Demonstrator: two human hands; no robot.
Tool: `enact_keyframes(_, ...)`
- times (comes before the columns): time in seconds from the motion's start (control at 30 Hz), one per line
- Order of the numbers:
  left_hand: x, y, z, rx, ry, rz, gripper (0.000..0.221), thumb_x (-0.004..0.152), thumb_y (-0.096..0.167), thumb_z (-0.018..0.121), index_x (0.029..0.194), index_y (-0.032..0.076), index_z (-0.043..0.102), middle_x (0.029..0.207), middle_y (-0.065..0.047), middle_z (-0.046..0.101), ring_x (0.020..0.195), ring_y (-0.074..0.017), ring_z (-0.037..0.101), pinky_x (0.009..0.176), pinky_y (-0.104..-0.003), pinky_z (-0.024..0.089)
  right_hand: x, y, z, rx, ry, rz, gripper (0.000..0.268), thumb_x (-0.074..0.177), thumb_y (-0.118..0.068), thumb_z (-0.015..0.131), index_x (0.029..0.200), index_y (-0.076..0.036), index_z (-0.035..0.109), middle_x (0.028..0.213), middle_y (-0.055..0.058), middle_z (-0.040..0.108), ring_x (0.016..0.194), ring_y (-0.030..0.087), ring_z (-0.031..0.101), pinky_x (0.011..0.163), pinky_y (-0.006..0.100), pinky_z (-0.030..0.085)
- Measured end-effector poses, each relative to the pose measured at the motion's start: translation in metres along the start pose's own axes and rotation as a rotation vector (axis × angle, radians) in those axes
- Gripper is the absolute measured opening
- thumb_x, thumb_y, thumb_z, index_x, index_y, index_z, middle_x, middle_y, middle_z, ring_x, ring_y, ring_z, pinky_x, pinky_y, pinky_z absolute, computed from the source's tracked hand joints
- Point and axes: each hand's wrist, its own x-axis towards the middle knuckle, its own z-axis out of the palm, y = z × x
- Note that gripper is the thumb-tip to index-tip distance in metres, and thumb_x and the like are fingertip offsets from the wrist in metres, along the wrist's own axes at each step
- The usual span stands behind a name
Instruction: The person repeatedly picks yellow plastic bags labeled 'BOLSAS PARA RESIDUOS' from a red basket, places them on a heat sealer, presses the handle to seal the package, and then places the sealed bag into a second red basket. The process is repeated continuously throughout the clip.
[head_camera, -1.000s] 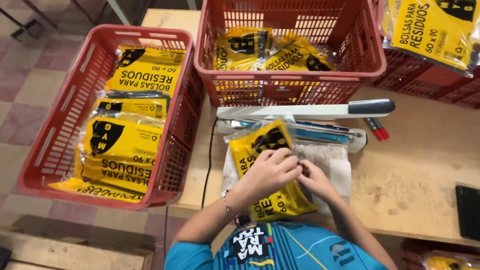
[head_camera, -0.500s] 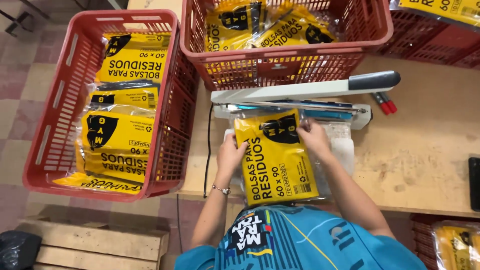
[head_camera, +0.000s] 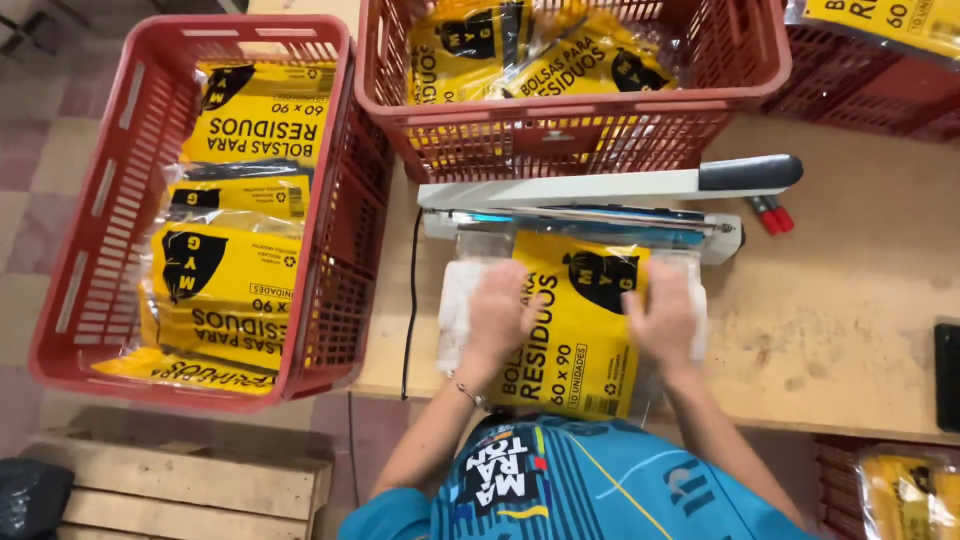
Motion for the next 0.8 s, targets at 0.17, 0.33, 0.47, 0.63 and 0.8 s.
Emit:
enact_keyframes(0.17, -0.018, 0.032, -0.024, -0.011, -0.502, 0.128, 0.079, 0.093, 0.067, 0.048, 0.154, 0.017, 0.044, 0.167, -0.009, 0.034, 0.158, -0.0356, 0.014, 0.112, -0.071, 0.025, -0.032, -0.045, 0.026, -0.085, -0.415, -0.354, 0.068, 0.098, -0.067, 0.044, 0.15, -0.023, 0.052, 0.158, 0.009, 0.047, 0.15, 0.027, 0.039, 0.125, 0.051, 0.022)
enact_keyframes(0.33, -0.002, -0.027, 0.015, 0.06, -0.288, -0.01, 0.062, 0.09, 0.059, 0.06, 0.135, 0.017, 0.06, 0.139, -0.009, 0.055, 0.131, -0.0352, 0.048, 0.095, -0.055, 0.048, 0.012, -0.019, 0.004, -0.171, -0.557, 0.072, 0.056, 0.096, -0.055, 0.056, 0.145, -0.026, 0.056, 0.153, 0.005, 0.049, 0.145, 0.026, 0.041, 0.121, 0.05, 0.026)
enact_keyframes(0.47, 0.033, -0.046, 0.025, 0.143, -0.085, -0.207, 0.051, 0.091, 0.051, 0.065, 0.124, 0.013, 0.063, 0.103, -0.008, 0.064, 0.094, -0.0321, 0.065, 0.072, -0.046, 0.06, 0.024, 0.069, 0.05, -0.388, -0.307, 0.256, 0.046, 0.091, -0.05, 0.062, 0.124, -0.018, 0.067, 0.112, 0.008, 0.069, 0.111, 0.033, 0.064, 0.089, 0.051, 0.049)
enact_keyframes(0.63, 0.05, -0.086, 0.079, 0.095, -0.21, -0.498, 0.04, 0.08, 0.056, 0.069, 0.102, 0.022, 0.067, 0.097, -0.003, 0.068, 0.093, -0.0319, 0.068, 0.069, -0.052, 0.06, 0.041, 0.097, 0.075, -0.371, -0.239, 0.353, 0.048, 0.082, -0.048, 0.072, 0.122, -0.023, 0.06, 0.095, -0.001, 0.069, 0.1, 0.029, 0.062, 0.086, 0.048, 0.044)
enact_keyframes(0.8, 0.067, -0.069, 0.058, 0.018, -0.311, -0.582, 0.032, 0.082, 0.049, 0.068, 0.099, 0.023, 0.074, 0.097, -0.005, 0.07, 0.098, -0.0356, 0.067, 0.079, -0.055, 0.06, 0.064, 0.075, 0.063, -0.087, -0.218, 0.529, 0.039, 0.08, -0.028, 0.079, 0.113, -0.024, 0.058, 0.089, -0.006, 0.074, 0.099, 0.028, 0.065, 0.092, 0.042, 0.043)
